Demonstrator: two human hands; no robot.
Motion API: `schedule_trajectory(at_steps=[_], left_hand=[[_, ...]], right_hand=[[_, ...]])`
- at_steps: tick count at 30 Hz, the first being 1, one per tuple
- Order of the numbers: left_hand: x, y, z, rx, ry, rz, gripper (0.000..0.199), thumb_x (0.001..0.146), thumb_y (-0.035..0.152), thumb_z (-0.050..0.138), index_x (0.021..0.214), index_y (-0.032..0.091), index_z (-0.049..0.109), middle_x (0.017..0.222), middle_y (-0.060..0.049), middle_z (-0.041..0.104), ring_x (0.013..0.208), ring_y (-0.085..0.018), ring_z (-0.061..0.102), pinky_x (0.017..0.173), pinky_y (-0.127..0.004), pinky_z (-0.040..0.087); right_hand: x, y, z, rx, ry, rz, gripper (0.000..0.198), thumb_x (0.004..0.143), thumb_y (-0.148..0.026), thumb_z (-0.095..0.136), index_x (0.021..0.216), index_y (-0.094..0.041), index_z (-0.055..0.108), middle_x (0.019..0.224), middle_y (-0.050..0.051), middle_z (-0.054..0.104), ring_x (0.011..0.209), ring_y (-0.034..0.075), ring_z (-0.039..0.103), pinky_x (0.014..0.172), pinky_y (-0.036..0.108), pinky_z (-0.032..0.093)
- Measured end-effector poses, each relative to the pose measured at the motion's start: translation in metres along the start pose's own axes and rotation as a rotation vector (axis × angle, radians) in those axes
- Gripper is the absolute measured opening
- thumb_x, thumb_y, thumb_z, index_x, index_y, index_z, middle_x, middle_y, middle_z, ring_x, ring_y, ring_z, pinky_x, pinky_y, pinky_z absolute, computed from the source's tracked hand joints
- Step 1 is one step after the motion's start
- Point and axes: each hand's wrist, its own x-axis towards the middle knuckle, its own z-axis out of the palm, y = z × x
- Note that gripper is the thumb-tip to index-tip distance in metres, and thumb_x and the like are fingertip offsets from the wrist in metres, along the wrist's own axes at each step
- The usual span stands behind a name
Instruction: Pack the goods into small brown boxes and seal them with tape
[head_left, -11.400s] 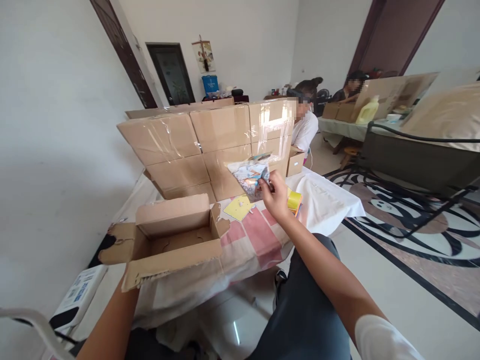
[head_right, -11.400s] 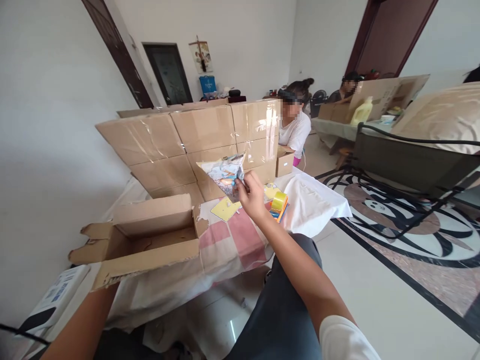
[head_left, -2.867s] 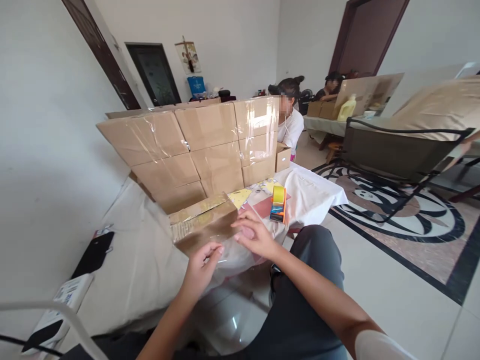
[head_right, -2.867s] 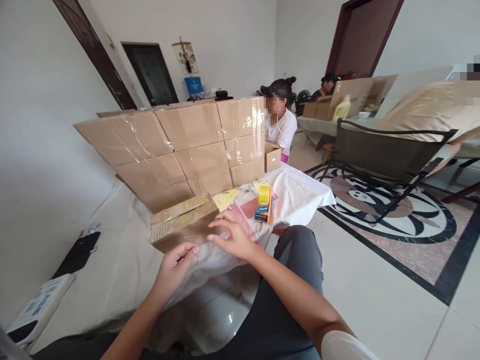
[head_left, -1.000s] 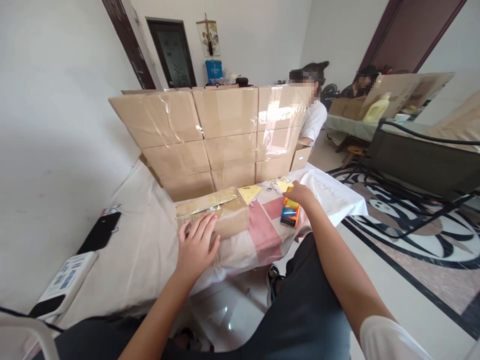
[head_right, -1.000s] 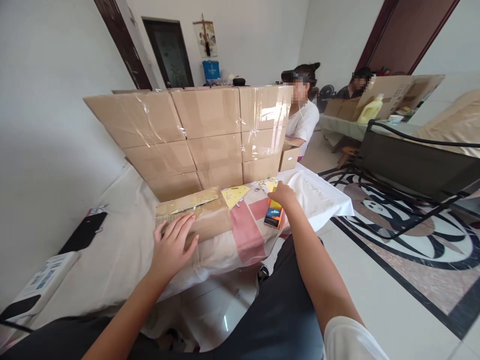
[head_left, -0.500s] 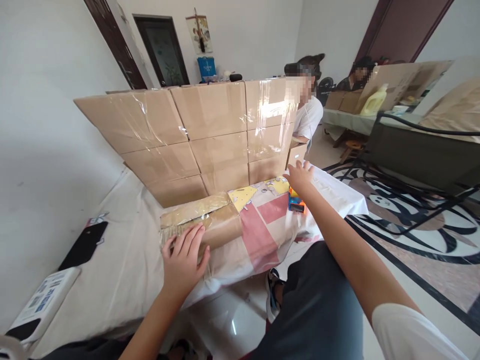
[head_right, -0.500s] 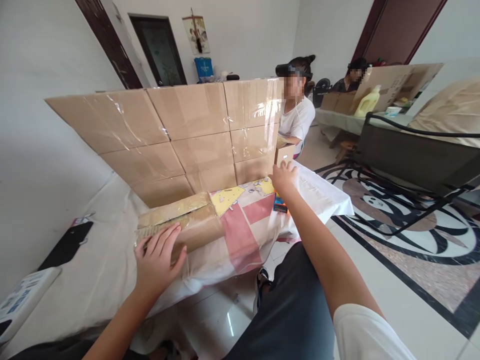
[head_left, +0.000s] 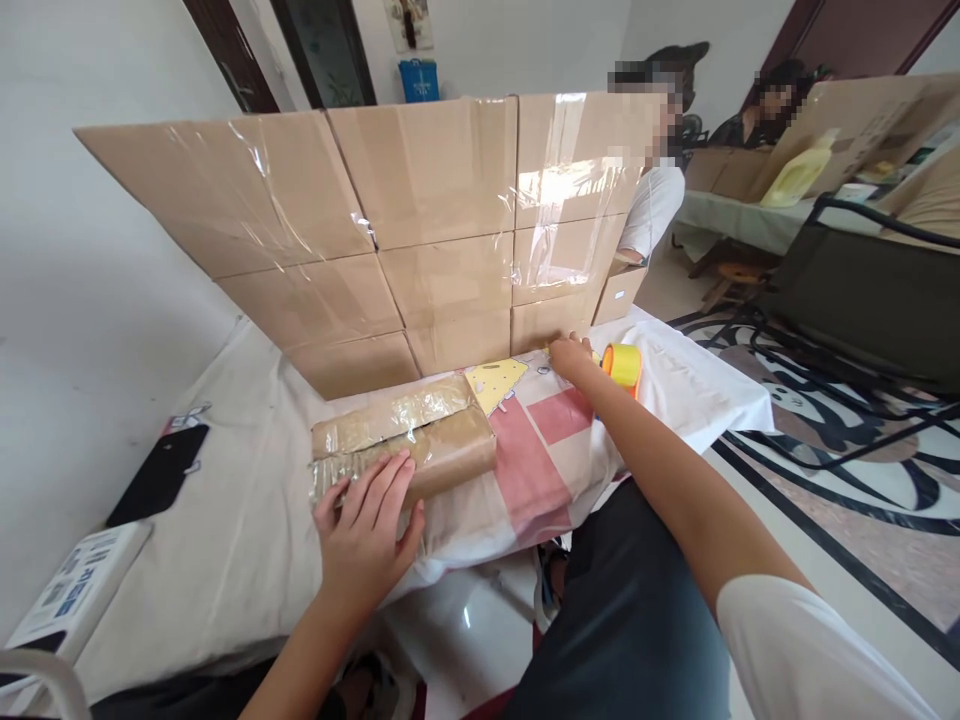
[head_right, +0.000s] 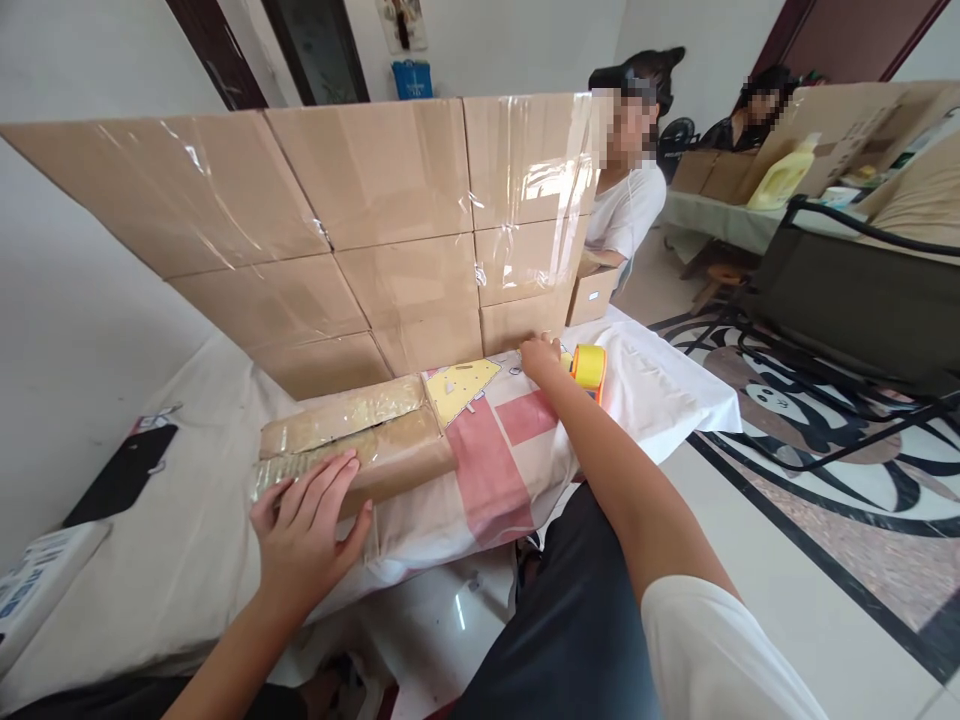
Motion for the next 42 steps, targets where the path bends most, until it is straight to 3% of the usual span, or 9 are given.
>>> schedule_trajectory(at_steps=[6,11,17,21,25,29,33,37,42], left_hand=[[-0.003,-0.002,-0.002,0.013,-0.025,0.013,0.053,0.086,0.021,0.064,0.138,0.018,0.055,0.129,-0.009,0.071,0.113,-0.027,0.067,0.102,-0.045,0.034],[-0.006,0.0,-0.003,0.014,-0.057,0.025,0.058,0.085,0.023,0.063,0.142,0.019,0.051,0.132,-0.009,0.069,0.117,-0.028,0.065,0.106,-0.045,0.031],[-0.01,-0.011,-0.009,-0.02,-0.108,0.05,0.051,0.089,0.019,0.059,0.14,0.021,0.053,0.134,-0.009,0.068,0.119,-0.027,0.064,0.105,-0.043,0.032],[-0.019,-0.016,-0.014,-0.1,-0.057,0.048,0.038,0.09,0.014,0.058,0.127,0.023,0.06,0.126,-0.008,0.072,0.116,-0.024,0.066,0.106,-0.042,0.033],[-0.019,-0.011,-0.013,-0.145,-0.002,-0.023,0.028,0.09,0.014,0.059,0.116,0.023,0.063,0.12,-0.007,0.075,0.111,-0.023,0.068,0.107,-0.043,0.033],[-0.012,-0.013,-0.006,-0.153,-0.018,-0.025,0.029,0.089,0.015,0.058,0.117,0.023,0.063,0.119,-0.006,0.075,0.108,-0.022,0.068,0.103,-0.042,0.033],[-0.012,-0.017,0.001,-0.138,-0.01,-0.035,0.029,0.088,0.017,0.059,0.116,0.023,0.063,0.117,-0.007,0.076,0.107,-0.024,0.069,0.102,-0.042,0.033],[-0.017,-0.019,0.006,-0.1,0.018,-0.018,0.034,0.085,0.018,0.06,0.119,0.024,0.063,0.113,-0.008,0.077,0.103,-0.025,0.069,0.102,-0.043,0.033],[-0.018,-0.02,0.014,-0.078,0.082,-0.01,0.037,0.082,0.018,0.063,0.118,0.026,0.06,0.106,-0.007,0.077,0.096,-0.025,0.068,0.099,-0.044,0.034]], right_hand=[[-0.009,0.002,-0.002,0.185,0.169,0.037,0.031,0.092,-0.01,0.045,0.103,-0.01,0.074,0.121,0.023,0.066,0.123,0.033,0.052,0.102,0.043,0.037],[-0.027,0.01,-0.011,0.478,0.26,0.078,0.028,0.094,-0.015,0.043,0.099,-0.013,0.071,0.103,0.016,0.073,0.093,0.023,0.066,0.079,0.03,0.047],[-0.041,-0.002,-0.023,0.858,0.276,0.059,0.023,0.093,-0.013,0.045,0.106,-0.012,0.064,0.098,0.011,0.076,0.068,0.013,0.068,0.058,0.021,0.045],[-0.046,-0.021,-0.037,1.037,0.298,0.059,0.018,0.089,-0.013,0.048,0.098,-0.011,0.064,0.089,0.01,0.075,0.062,0.013,0.066,0.056,0.022,0.045],[-0.071,-0.045,-0.047,1.141,0.358,0.032,0.009,0.083,-0.02,0.058,0.083,-0.014,0.065,0.084,0.008,0.074,0.074,0.016,0.066,0.066,0.025,0.049],[-0.13,-0.074,-0.025,1.296,0.337,-0.007,0.014,0.08,-0.031,0.059,0.078,-0.018,0.065,0.08,0.004,0.072,0.07,0.016,0.066,0.064,0.026,0.05],[-0.182,-0.106,0.005,1.689,0.225,0.069,0.019,0.071,-0.038,0.066,0.075,-0.019,0.066,0.069,0.002,0.067,0.063,0.017,0.064,0.057,0.027,0.048],[-0.199,-0.124,0.018,1.723,0.302,0.067,0.016,0.072,-0.037,0.068,0.074,-0.021,0.067,0.077,0.002,0.07,0.067,0.017,0.063,0.064,0.03,0.05],[-0.209,-0.114,0.034,1.655,0.396,-0.061,0.012,0.084,-0.032,0.062,0.085,-0.022,0.069,0.087,0.002,0.071,0.077,0.017,0.064,0.071,0.03,0.05]])
